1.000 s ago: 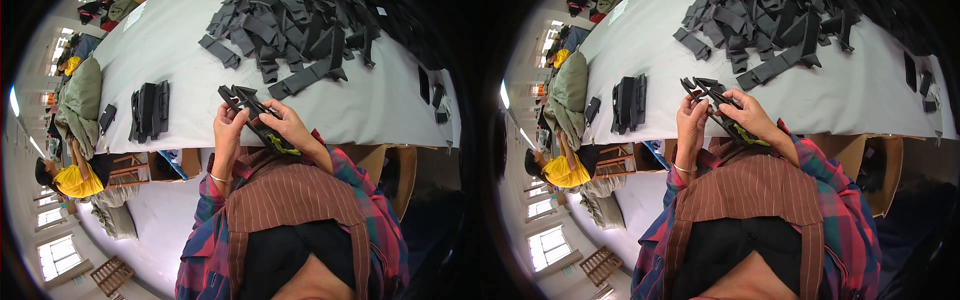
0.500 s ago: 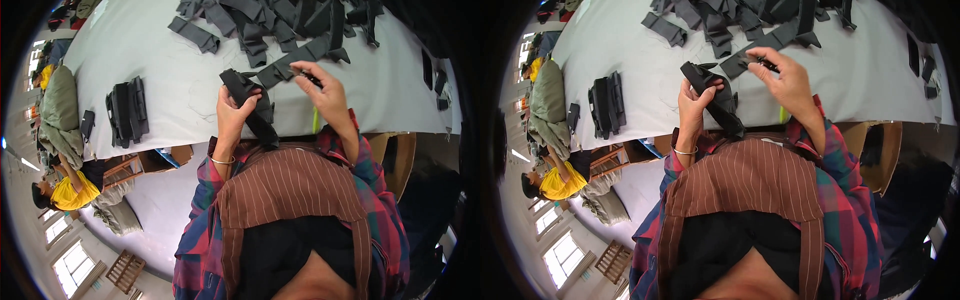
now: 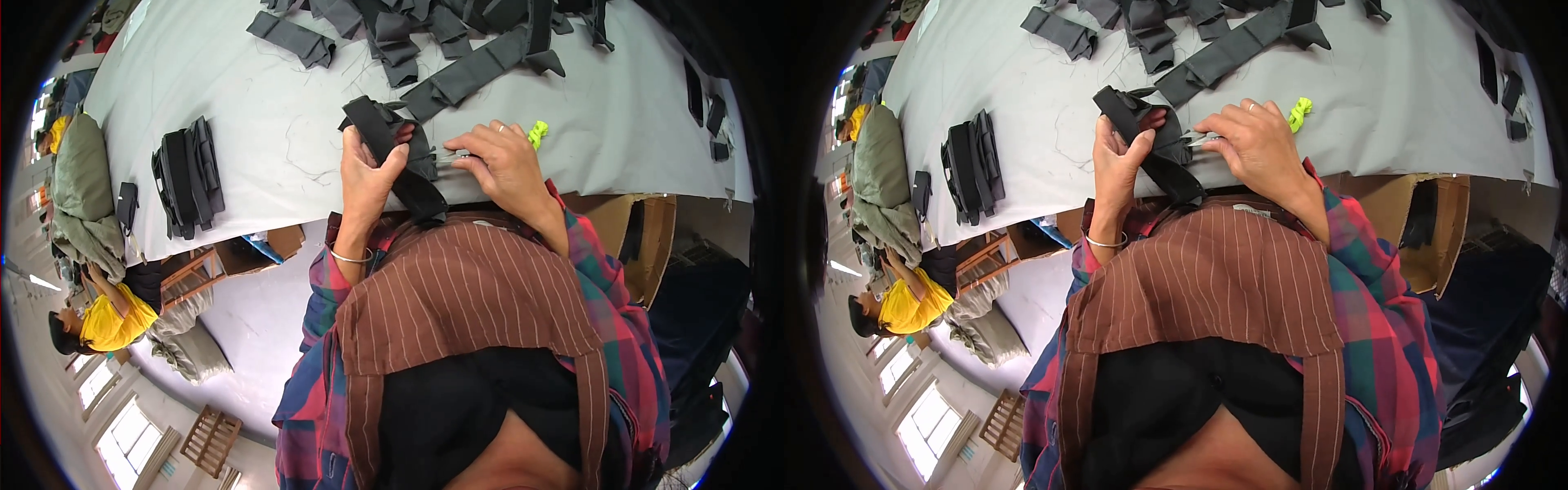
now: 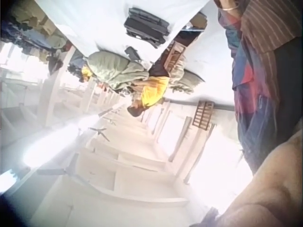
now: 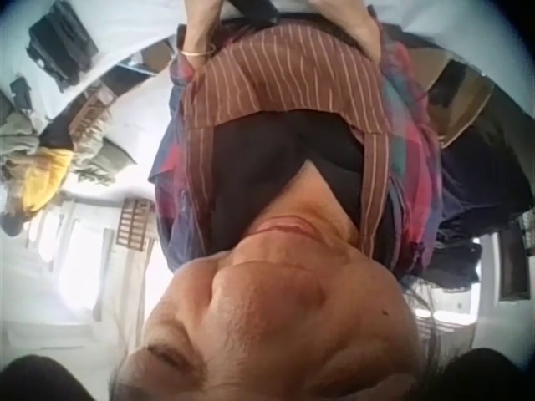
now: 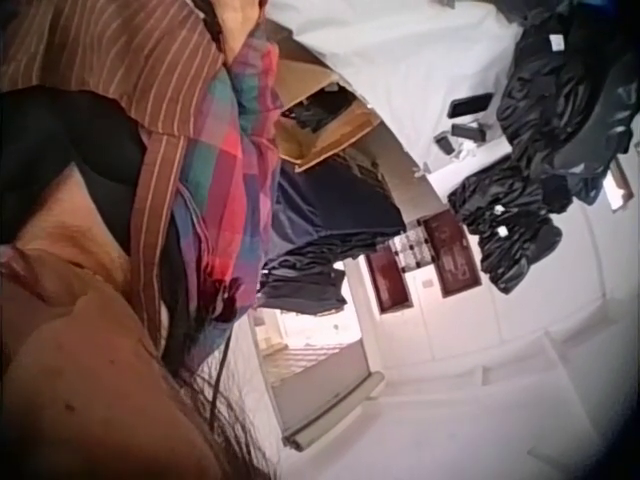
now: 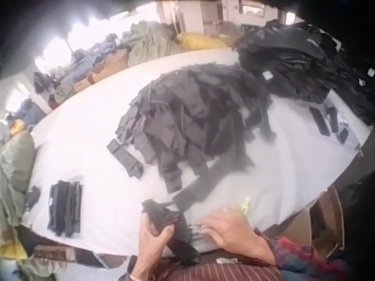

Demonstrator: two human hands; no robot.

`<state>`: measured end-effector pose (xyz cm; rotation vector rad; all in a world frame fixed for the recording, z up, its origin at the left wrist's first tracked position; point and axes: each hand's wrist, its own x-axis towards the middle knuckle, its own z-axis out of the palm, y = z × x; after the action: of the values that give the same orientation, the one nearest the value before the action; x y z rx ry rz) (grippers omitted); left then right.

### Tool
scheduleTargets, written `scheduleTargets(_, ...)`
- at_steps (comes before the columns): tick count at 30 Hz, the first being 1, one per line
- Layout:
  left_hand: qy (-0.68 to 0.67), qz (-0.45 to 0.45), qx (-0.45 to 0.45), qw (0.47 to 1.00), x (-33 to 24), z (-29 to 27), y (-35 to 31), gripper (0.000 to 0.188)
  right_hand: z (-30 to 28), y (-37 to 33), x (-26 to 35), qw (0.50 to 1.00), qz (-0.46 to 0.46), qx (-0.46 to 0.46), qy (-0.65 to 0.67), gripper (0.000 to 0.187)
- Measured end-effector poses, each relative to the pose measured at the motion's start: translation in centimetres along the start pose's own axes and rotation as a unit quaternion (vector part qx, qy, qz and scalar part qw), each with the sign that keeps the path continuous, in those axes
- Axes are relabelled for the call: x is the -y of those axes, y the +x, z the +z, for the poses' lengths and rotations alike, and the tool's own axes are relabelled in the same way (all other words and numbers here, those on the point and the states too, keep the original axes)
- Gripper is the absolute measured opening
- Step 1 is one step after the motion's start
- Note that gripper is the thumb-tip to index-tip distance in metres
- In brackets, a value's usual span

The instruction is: Trim loose threads and excess material from black fabric pieces using thread snips.

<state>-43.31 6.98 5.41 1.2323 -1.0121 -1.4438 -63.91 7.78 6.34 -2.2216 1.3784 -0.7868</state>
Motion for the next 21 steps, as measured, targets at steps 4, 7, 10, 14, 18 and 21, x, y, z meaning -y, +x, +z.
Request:
scheduleTargets(4,-0.006,-0.006,0.000,1.000,0.0,0.0,-0.2,0.039,0.4,0.2,-0.1,0.999,-0.025,-0.020,-0.034,0.018)
scheduleTargets(7,-0.023,-0.010,0.004,1.000,-0.3,0.0,-0.3,0.039,0.5,0.2,-0.1,0.999,0.002,-0.045,-0.003,0.020)
scheduleTargets(10,-0.027,0.006,0.005,1.000,0.3,-0.3,-0.1,0.039,0.8,0.6,0.3,0.988,0.090,-0.050,0.111,0.018)
scheduleTargets(14,-0.041,-0.007,0.011,0.999,0.1,-0.2,0.0,0.039,1.5,0.8,0.4,0.983,0.127,0.022,0.134,0.020)
scheduleTargets(18,-0.046,-0.009,0.017,0.999,0.0,-0.1,0.0,0.039,3.4,1.2,-0.6,0.965,0.152,0.052,0.208,0.014)
scheduleTargets(21,-0.038,-0.005,0.013,0.999,0.0,-0.2,-0.1,0.039,4.0,2.3,-0.6,0.942,0.137,0.005,0.306,0.013)
